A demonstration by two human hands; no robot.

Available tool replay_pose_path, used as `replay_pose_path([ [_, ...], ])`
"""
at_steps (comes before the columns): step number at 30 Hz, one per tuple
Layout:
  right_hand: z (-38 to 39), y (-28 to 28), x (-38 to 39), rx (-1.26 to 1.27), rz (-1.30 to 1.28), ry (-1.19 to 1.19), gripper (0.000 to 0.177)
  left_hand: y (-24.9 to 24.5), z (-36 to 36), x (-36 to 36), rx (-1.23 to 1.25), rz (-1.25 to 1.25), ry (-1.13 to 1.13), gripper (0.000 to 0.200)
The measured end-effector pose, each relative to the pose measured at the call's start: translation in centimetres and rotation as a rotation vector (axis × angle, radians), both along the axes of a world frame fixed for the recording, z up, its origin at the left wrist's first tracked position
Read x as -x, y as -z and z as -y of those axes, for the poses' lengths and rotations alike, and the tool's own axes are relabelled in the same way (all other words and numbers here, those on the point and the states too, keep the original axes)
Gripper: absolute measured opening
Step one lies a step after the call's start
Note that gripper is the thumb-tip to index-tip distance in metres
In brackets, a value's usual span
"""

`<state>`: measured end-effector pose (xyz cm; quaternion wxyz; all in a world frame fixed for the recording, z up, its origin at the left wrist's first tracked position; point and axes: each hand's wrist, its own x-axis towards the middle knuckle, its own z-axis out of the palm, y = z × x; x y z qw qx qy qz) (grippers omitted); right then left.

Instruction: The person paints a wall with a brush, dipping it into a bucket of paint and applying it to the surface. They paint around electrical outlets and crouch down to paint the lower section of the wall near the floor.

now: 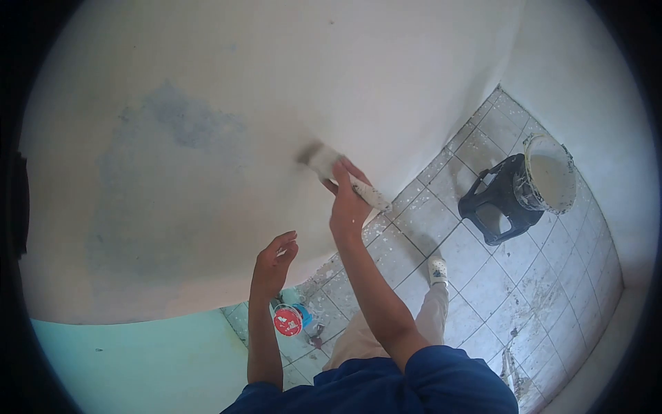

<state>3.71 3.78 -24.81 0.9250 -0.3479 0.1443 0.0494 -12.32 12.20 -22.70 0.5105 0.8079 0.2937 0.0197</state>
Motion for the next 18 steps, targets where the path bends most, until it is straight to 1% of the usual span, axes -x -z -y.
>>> replay_pose_path([
  [1, 0.7, -3.5, 0.1, -0.058, 0.037, 0.0, 0.03, -0.2, 0.0, -0.1, 0.001, 0.01, -0.001, 0.039],
  [3, 1.8, -7.0, 1.4, -0.072, 0.174, 0.0, 0.029, -0.6, -0.3, -0.4, -0.005, 0.023, -0.004, 0.039],
  [4, 1.9, -7.4, 1.9, -0.077, 0.239, 0.0, 0.028, -0.7, -0.3, -0.5, -0.008, 0.024, -0.006, 0.039],
  [5, 0.8, -6.0, 2.2, -0.025, 0.191, 0.015, 0.028, -0.6, -0.3, -0.5, -0.009, 0.021, -0.007, 0.039],
  [6, -0.6, -2.6, 2.4, 0.03, 0.115, -0.011, 0.028, -0.1, -0.5, -0.3, 0.003, 0.017, -0.007, 0.039],
  [7, -2.2, 2.1, 2.4, 0.083, 0.044, -0.035, 0.028, 0.4, -0.7, -0.2, 0.013, 0.018, -0.006, 0.039],
  [9, -3.3, 14.0, 3.9, 0.209, -0.043, -0.006, 0.027, 1.2, -0.9, 0.0, 0.019, 0.013, -0.003, 0.039],
  [10, -2.8, 19.1, 4.7, 0.238, -0.171, -0.023, 0.026, 1.4, -0.9, 0.2, 0.015, 0.007, -0.001, 0.039],
  [11, -1.9, 22.3, 5.5, 0.267, -0.303, -0.042, 0.025, 1.6, -0.8, 0.6, 0.013, -0.003, 0.001, 0.039],
  [12, -1.4, 23.0, 5.9, 0.238, -0.324, -0.024, 0.025, 1.7, -0.9, 0.9, -0.003, -0.016, 0.006, 0.039],
  [14, -1.1, 23.3, 5.5, 0.182, -0.356, 0.01, 0.025, 1.7, -1.2, 1.1, -0.031, -0.035, 0.014, 0.039],
  [15, -1.8, 21.3, 4.8, 0.103, -0.272, 0.026, 0.025, 1.7, -1.3, 1.1, -0.018, -0.027, 0.009, 0.039],
  [16, -2.4, 16.6, 3.8, 0.109, -0.218, 0.014, 0.025, 1.6, -1.3, 1.2, -0.002, -0.022, 0.003, 0.039],
  [17, -2.4, 10.5, 2.4, 0.112, -0.154, 0.005, 0.025, 1.5, -1.3, 0.9, 0.011, -0.007, -0.001, 0.039],
  [18, -2.0, 5.3, 1.5, 0.053, -0.092, 0.007, 0.025, 1.2, -1.2, 0.7, 0.011, 0.004, 0.003, 0.038],
])
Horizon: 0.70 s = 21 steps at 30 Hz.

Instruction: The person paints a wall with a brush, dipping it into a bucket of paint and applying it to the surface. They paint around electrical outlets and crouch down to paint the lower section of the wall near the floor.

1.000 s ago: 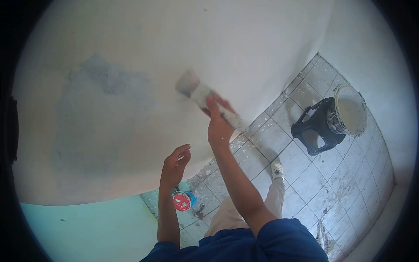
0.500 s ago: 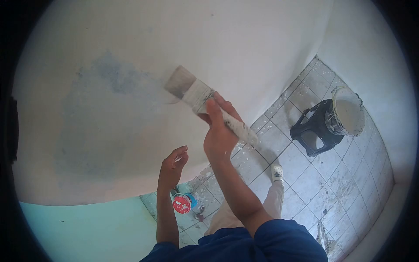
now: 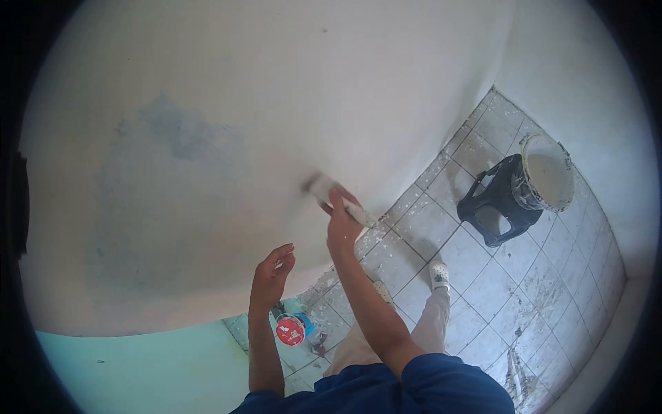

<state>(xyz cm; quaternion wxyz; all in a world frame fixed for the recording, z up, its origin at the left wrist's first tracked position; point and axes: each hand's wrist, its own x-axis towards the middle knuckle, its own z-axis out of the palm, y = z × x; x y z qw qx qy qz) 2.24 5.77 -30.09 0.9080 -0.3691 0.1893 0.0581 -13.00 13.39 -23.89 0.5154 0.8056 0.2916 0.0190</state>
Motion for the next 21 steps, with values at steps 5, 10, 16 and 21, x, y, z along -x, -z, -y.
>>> replay_pose_path([
  [5, 2.8, -12.9, 0.0, -0.196, 0.306, 0.009, 0.028, -1.2, -0.2, -1.1, -0.022, 0.063, 0.013, 0.037],
  [10, -1.8, 4.1, 3.3, 0.031, 0.055, -0.01, 0.031, -0.6, -0.6, -1.7, 0.008, 0.048, -0.036, 0.032],
  [16, -1.5, 19.0, 3.5, 0.143, -0.26, -0.006, 0.026, 2.9, -0.7, 0.5, -0.021, -0.078, -0.048, 0.032],
  [21, 0.4, -1.3, 2.5, -0.088, -0.012, 0.013, 0.028, 3.4, 0.2, 2.4, -0.003, -0.102, -0.005, 0.035],
])
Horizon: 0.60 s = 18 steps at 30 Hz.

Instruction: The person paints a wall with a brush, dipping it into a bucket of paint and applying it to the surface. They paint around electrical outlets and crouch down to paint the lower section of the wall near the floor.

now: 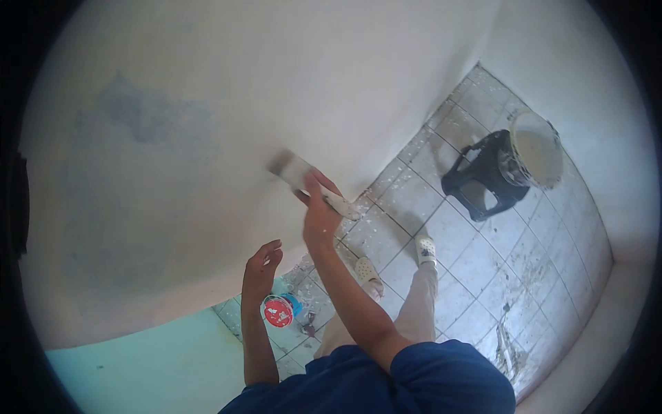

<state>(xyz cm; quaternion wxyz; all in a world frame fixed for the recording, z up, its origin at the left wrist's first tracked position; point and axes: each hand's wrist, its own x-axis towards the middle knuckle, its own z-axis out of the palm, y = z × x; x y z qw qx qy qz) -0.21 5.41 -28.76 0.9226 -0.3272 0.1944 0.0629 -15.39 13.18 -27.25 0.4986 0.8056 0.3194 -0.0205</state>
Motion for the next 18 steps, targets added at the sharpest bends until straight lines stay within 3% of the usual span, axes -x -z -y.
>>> replay_pose_path([
  [2, 1.4, -6.7, -0.3, -0.058, 0.131, 0.004, 0.03, -0.7, 0.0, 0.0, -0.013, 0.002, 0.016, 0.035],
  [4, 1.1, -7.5, -0.9, -0.034, 0.181, -0.012, 0.03, -0.9, 0.1, -0.1, -0.026, -0.002, 0.023, 0.035],
  [6, -0.5, -3.0, -1.8, 0.063, 0.14, -0.045, 0.031, -0.9, 0.0, -0.2, -0.043, -0.018, 0.022, 0.034],
  [9, -1.0, 9.8, -1.7, 0.159, -0.082, 0.015, 0.026, -1.1, 0.7, -0.9, -0.057, -0.005, 0.04, 0.034],
  [12, 5.2, 16.3, -1.4, 0.224, -0.228, 0.034, 0.024, -1.0, 1.6, -1.9, -0.054, -0.009, 0.081, 0.034],
  [17, 24.2, 13.0, -3.6, 0.42, -0.15, 0.104, 0.029, 1.3, 6.2, -5.7, 0.056, -0.029, 0.177, 0.035],
  [18, 28.0, 12.1, -4.5, 0.449, -0.155, 0.209, 0.028, 2.0, 7.6, -6.8, 0.078, -0.04, 0.209, 0.035],
])
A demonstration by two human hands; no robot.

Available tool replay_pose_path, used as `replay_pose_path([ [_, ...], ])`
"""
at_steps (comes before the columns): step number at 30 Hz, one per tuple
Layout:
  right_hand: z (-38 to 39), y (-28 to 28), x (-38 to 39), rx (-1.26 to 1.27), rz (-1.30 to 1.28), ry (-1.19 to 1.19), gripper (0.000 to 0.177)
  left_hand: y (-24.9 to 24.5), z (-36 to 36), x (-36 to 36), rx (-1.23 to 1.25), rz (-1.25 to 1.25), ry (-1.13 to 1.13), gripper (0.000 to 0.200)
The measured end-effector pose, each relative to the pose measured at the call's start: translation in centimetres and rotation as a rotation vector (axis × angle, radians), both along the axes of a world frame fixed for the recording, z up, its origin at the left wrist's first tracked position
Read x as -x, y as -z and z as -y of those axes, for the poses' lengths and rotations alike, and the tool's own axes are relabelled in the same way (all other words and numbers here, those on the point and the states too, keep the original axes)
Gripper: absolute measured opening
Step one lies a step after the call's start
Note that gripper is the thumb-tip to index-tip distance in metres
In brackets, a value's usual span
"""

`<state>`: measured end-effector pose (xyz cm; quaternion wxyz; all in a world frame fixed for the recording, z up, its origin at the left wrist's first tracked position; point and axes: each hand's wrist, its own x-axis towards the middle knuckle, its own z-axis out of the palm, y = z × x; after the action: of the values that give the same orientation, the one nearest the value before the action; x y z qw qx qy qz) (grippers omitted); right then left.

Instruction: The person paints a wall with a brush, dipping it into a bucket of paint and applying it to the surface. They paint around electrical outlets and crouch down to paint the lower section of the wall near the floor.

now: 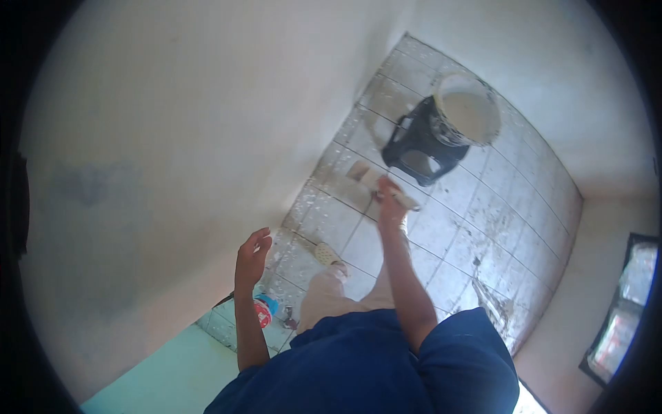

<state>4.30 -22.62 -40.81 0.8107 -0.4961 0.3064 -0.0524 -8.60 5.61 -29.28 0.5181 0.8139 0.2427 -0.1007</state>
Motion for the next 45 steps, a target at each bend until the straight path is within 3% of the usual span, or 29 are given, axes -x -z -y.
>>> replay_pose_path([
  [5, 18.8, -7.4, -5.9, 0.288, 0.172, 0.085, 0.032, 4.2, 10.0, -8.3, 0.107, -0.047, 0.225, 0.037],
  [8, 27.3, -9.0, -11.7, 0.517, 0.152, 0.052, 0.029, 6.2, 18.3, -14.7, 0.143, -0.008, 0.349, 0.038],
  [11, 33.7, -6.9, -18.4, 0.66, 0.106, -0.142, 0.026, 7.3, 26.9, -21.8, 0.147, 0.07, 0.481, 0.045],
  [14, 37.4, -2.5, -24.9, 0.953, 0.084, -0.489, 0.019, 9.4, 34.5, -27.9, 0.098, 0.181, 0.614, 0.054],
  [19, 37.7, 5.0, -32.9, 1.021, 0.121, -0.745, 0.015, 13.6, 43.7, -33.2, -0.145, 0.335, 0.69, 0.069],
  [23, 37.8, 10.3, -36.0, 0.997, 0.117, -0.88, 0.014, 15.9, 46.0, -33.8, -0.249, 0.346, 0.704, 0.071],
  [28, 38.1, 12.4, -37.0, 0.98, 0.072, -0.913, 0.015, 16.6, 46.3, -33.5, -0.237, 0.32, 0.695, 0.07],
  [35, 39.6, 6.9, -35.9, 0.458, -0.156, -0.656, 0.024, 16.2, 46.0, -33.9, -0.256, 0.332, 0.709, 0.069],
  [38, 39.7, 4.8, -33.0, 0.431, -0.13, -0.495, 0.024, 16.1, 46.1, -33.8, -0.257, 0.334, 0.713, 0.069],
  [40, 40.1, 5.0, -29.5, 0.52, -0.056, -0.419, 0.021, 17.0, 46.2, -33.4, -0.26, 0.326, 0.681, 0.07],
  [43, 40.4, 5.7, -24.5, 1.063, 0.165, -0.432, 0.01, 18.8, 46.5, -32.9, -0.235, 0.488, 0.591, 0.068],
  [45, 40.4, 7.0, -22.3, 1.107, 0.345, -0.431, 0.007, 18.5, 46.4, -32.6, -0.23, 0.39, 0.557, 0.065],
])
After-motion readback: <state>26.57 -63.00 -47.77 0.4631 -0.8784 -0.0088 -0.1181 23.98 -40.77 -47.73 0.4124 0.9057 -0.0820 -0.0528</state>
